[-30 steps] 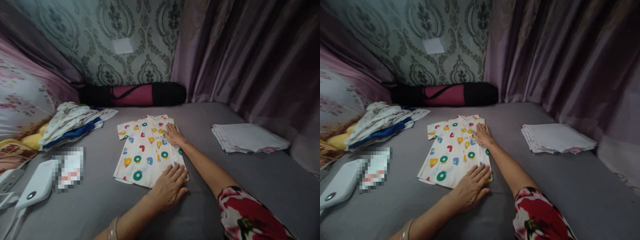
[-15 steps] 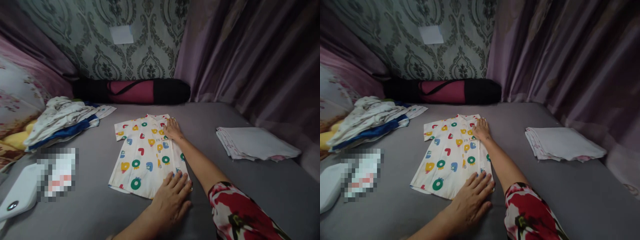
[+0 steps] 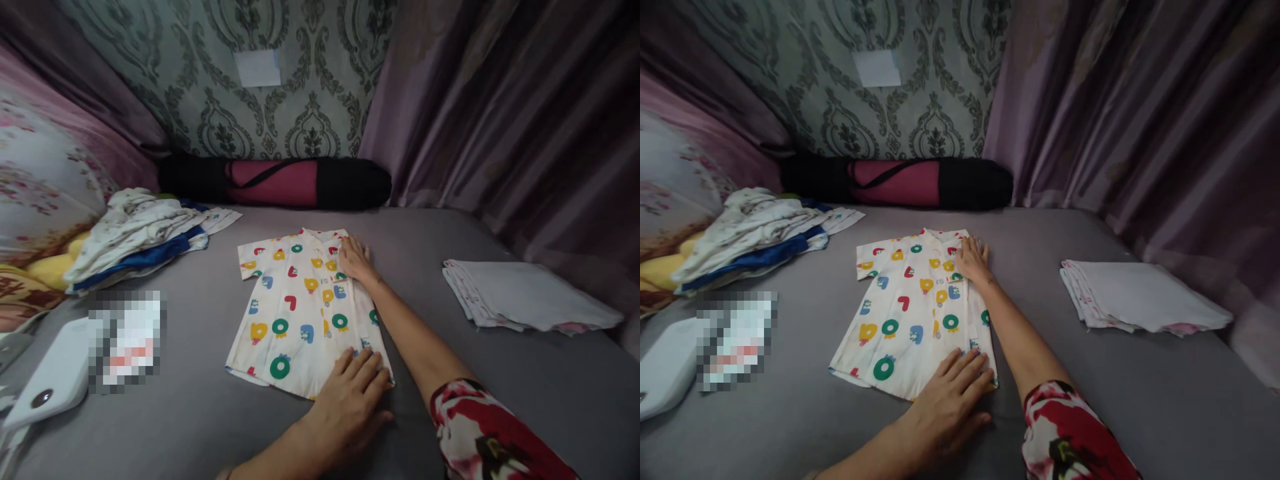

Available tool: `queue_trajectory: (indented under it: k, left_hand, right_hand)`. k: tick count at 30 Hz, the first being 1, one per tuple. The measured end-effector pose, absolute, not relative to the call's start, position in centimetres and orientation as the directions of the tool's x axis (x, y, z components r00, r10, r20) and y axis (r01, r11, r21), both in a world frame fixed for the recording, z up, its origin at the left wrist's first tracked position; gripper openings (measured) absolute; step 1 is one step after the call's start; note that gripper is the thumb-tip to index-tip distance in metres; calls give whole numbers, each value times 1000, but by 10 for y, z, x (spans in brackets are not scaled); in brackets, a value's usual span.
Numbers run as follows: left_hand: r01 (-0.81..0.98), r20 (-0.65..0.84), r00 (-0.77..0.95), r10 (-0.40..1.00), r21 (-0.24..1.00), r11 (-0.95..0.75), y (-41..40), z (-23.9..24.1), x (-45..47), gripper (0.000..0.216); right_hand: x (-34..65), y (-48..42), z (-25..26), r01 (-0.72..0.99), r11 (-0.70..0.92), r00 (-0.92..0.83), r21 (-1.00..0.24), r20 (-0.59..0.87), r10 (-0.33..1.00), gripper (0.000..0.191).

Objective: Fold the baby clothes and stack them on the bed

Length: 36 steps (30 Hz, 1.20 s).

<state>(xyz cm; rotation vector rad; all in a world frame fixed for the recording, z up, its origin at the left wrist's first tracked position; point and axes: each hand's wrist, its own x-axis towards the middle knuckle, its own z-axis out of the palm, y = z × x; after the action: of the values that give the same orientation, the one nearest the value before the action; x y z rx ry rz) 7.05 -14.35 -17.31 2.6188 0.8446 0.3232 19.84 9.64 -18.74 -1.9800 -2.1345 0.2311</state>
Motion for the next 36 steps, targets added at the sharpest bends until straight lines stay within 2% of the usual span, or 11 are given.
queue_trajectory:
  k: [3,6,13,18,20,23,25,28,32,34,36]
  left_hand:
    - [517,126,781,612,419,-746,-145,-175,70,58]
    - [494,110,801,589,435,-753,-146,-174,68,62]
    - [442,54,845,532,490,-751,-144,-170,63,67]
    - [447,102,810,577,531,-720,-140,-155,58,53]
    - [503,154,740,654,519,-691,-133,-155,53,48]
    - [646,284,547,787,454,-613,-117,-167,43,41]
    - [717,363,423,831,426,-551,-107,-178,36,38]
    - [751,423,303,854,446,-487,-102,-187,30,35]
    - [738,448,257,856,481,-473,-105,-184,30,32]
    - [736,452,259,854,480,-477,-107,-182,30,32]
    - [738,456,259,851,475,-480,-107,-182,29,32]
  right_hand:
    - [193,95,-178,955,217,-202,-201,92,975,58]
    - [180,97,-177,922,344,-338,-179,63,939,57]
    - [163,108,-192,928,303,-313,-219,-13,950,57]
    - [170,113,-183,915,302,-338,-268,-97,936,59]
    - [174,116,-178,910,304,-341,-283,-93,935,59]
    - [178,121,-178,941,260,-260,-215,31,965,60]
    - [179,125,-184,965,205,-193,-164,86,977,62]
    - [180,128,-195,976,172,-162,-137,79,984,64]
    - [179,129,-191,974,173,-171,-148,25,985,63]
    - [174,129,-185,969,199,-195,-149,44,980,62]
    - [163,130,-180,945,293,-281,-144,97,955,60]
